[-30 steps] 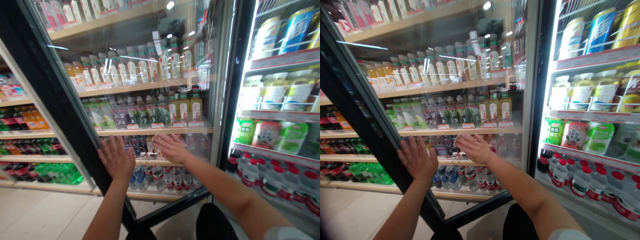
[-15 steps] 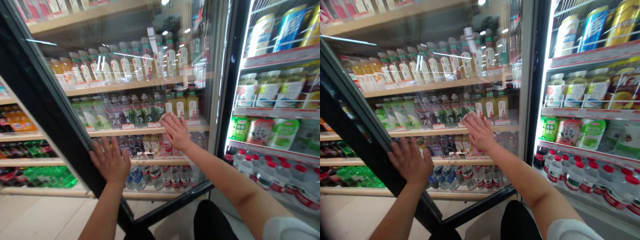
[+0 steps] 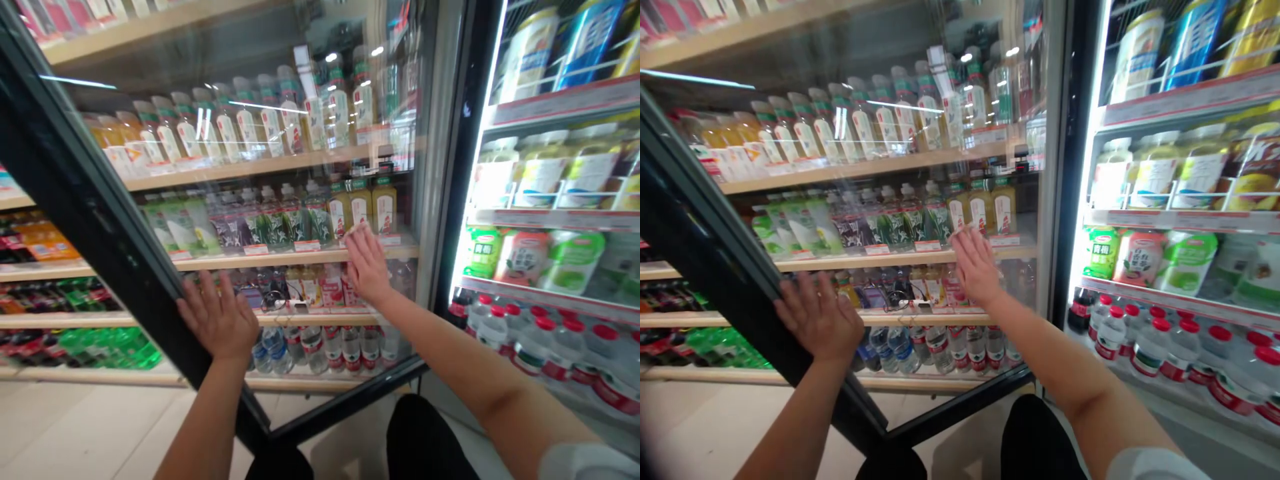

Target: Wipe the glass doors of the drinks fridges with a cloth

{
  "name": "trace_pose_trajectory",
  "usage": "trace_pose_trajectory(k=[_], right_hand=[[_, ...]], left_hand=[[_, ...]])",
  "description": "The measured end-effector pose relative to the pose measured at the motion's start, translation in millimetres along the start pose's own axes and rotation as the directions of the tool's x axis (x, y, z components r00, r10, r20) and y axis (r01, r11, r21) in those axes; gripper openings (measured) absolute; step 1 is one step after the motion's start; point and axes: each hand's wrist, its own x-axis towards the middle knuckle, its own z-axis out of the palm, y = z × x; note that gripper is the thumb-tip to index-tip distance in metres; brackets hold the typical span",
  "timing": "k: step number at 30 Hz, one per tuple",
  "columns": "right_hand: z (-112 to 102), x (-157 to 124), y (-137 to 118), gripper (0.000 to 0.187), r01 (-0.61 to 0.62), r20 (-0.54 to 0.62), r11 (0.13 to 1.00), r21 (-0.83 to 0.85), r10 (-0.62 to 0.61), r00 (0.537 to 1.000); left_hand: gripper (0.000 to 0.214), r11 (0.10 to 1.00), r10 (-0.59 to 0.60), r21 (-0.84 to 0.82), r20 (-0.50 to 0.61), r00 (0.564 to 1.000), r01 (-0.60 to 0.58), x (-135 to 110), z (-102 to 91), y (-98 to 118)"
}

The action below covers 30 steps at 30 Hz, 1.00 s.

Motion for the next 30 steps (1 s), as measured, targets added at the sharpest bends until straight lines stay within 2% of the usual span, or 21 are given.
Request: trace_pose_trajectory(k=[1, 3, 4, 5, 6, 8, 10, 11, 13, 15, 16, 17, 19, 21, 23, 24, 26, 28, 29, 30], right_hand=[[1, -9, -4, 0.066, 0.115, 0.031, 0.993, 0.016, -0.115, 0.993], [-1, -21, -7, 0.061, 0.352, 0.108, 0.934, 0.056, -0.356, 0.928], [-2, -21, -5, 0.058, 0.419, 0.128, 0.906, 0.064, -0.424, 0.897], [-4, -18, -2, 0.055, 0.434, 0.130, 0.899, 0.054, -0.437, 0.890], [-6, -12, 2, 0.054, 0.399, 0.118, 0.917, 0.027, -0.399, 0.909], [-6, -1, 8, 0.054, 0.226, 0.055, 0.973, -0.044, -0.223, 0.973], [-2, -2, 5, 0.056, 0.075, 0.006, 0.994, -0.080, -0.075, 0.997], [0, -8, 1, 0.056, 0.064, 0.011, 0.995, -0.078, -0.063, 0.998], [2, -25, -8, 0.055, 0.182, 0.075, 0.983, -0.031, -0.179, 0.981], [2, -38, -13, 0.053, 0.361, 0.158, 0.931, 0.052, -0.365, 0.917], [1, -37, -12, 0.053, 0.419, 0.182, 0.904, 0.084, -0.427, 0.886], [-1, -32, -10, 0.053, 0.433, 0.191, 0.897, 0.095, -0.443, 0.876], [-2, -12, -5, 0.056, 0.329, 0.170, 0.943, 0.054, -0.333, 0.927], [0, 7, -6, 0.059, 0.124, 0.097, 0.992, -0.008, -0.122, 0.988], [4, 12, -18, 0.061, 0.005, 0.025, 1.000, -0.023, -0.004, 1.000], [7, 7, -27, 0.062, 0.024, 0.018, 1.000, -0.010, -0.024, 1.000], [12, -10, -43, 0.058, 0.239, 0.028, 0.970, 0.041, -0.240, 0.970], [15, -24, -53, 0.054, 0.464, 0.100, 0.878, 0.122, -0.476, 0.874], [15, -25, -54, 0.052, 0.506, 0.119, 0.851, 0.141, -0.522, 0.845], [15, -21, -53, 0.050, 0.504, 0.129, 0.853, 0.139, -0.520, 0.844]], left_hand=[[0.074, 1.000, 0.004, 0.001, -0.003, 1.000, -0.004, 0, -0.4, 0], [0.074, 1.000, 0.006, 0.010, -0.006, 1.000, -0.006, 0, -1.3, 2], [0.074, 1.000, 0.002, 0.016, -0.004, 1.000, -0.002, 0, -1.5, 2], [0.073, 1.000, -0.007, 0.021, 0.002, 1.000, 0.007, 0, -1.4, 2], [0.071, 1.000, -0.020, 0.024, 0.003, 1.000, 0.020, 1, -1.0, 2], [0.065, 0.999, -0.053, 0.012, -0.010, 0.999, 0.053, 3, 0.5, 2], [0.060, 0.997, -0.075, -0.001, -0.022, 0.997, 0.075, 3, 2.5, 3], [0.059, 0.997, -0.083, -0.004, -0.024, 0.996, 0.083, 2, 3.5, 3], [0.059, 0.995, -0.102, -0.002, -0.002, 0.995, 0.102, -6, 5.3, 4], [0.059, 0.992, -0.125, 0.004, 0.029, 0.992, 0.125, -21, 7.6, 6], [0.060, 0.991, -0.132, 0.007, 0.045, 0.990, 0.132, -29, 9.0, 6], [0.061, 0.991, -0.135, 0.011, 0.061, 0.989, 0.135, -38, 10.8, 6], [0.062, 0.992, -0.128, 0.022, 0.074, 0.989, 0.127, -52, 15.2, 4], [0.061, 0.994, -0.104, 0.047, 0.050, 0.993, 0.101, -61, 20.0, 0], [0.060, 0.996, -0.049, 0.075, -0.005, 0.999, 0.049, -65, 23.8, -5], [0.060, 0.996, -0.015, 0.085, -0.037, 0.999, 0.018, -66, 25.2, -7], [0.061, 0.995, 0.047, 0.094, -0.089, 0.995, -0.039, -68, 27.1, -10], [0.064, 0.994, 0.074, 0.089, -0.106, 0.992, -0.065, -72, 28.4, -14], [0.065, 0.995, 0.069, 0.081, -0.105, 0.992, -0.060, -73, 29.1, -15], [0.066, 0.996, 0.055, 0.071, -0.101, 0.993, -0.048, -75, 29.9, -16]])
